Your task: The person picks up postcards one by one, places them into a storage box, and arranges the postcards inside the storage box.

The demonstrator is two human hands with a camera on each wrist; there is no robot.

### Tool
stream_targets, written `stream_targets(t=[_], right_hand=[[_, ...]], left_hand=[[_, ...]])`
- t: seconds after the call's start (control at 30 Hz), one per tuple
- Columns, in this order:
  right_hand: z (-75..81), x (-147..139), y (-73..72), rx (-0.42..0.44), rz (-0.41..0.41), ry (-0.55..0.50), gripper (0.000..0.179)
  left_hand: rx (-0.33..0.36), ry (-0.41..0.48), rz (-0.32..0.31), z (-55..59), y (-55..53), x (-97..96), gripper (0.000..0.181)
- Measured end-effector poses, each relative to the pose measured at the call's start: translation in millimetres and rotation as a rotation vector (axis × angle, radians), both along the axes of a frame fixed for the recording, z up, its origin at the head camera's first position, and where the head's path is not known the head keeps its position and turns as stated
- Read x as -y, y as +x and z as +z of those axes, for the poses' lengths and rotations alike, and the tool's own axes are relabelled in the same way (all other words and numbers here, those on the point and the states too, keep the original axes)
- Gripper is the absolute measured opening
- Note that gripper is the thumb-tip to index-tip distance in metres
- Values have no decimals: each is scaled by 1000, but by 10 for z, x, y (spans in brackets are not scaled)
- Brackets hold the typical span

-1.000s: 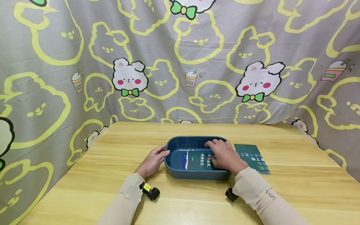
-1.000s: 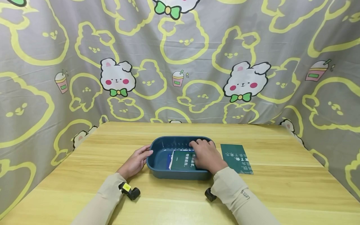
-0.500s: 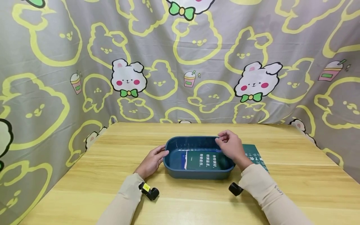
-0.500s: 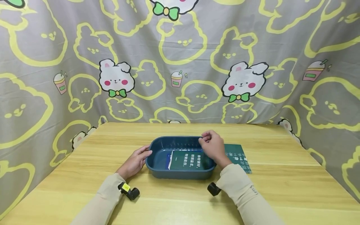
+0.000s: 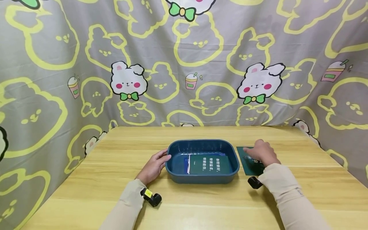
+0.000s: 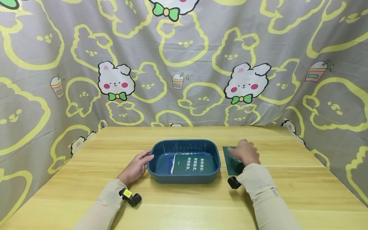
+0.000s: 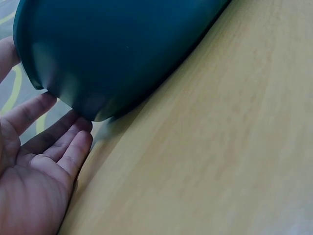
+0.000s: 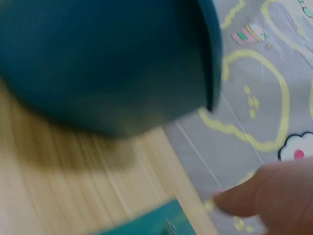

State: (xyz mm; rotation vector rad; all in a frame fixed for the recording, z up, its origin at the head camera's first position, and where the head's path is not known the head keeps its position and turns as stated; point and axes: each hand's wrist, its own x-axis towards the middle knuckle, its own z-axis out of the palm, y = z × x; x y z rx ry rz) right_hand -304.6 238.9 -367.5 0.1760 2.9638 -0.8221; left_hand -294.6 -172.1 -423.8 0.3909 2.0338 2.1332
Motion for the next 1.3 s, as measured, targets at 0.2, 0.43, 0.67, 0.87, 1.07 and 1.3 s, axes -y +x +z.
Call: stream_targets(t=[0.2,0.43,0.67,0.87,1.07,1.3], right_hand=[[-11,-120,25,202,-3,129,95],[-11,-185,4,159,-7,100,77],[-20,-252,29,155,-40,124,71],[-19,-240,-10,147,35,93,76],[-68,-237,-55,162,92,48,67],[-79,-272,-77,150,123,5,70]], left_hand=[[-7,-4,1,6,0,5,55],[-12,-5,-9,2,-8,-5,57],[0,3,-15,-6,-6,3,58],[3,6,-13,-8,-12,7,57],[6,2,-16,-12,-26,8,58],[3,2,-12,3,-14,0,58]])
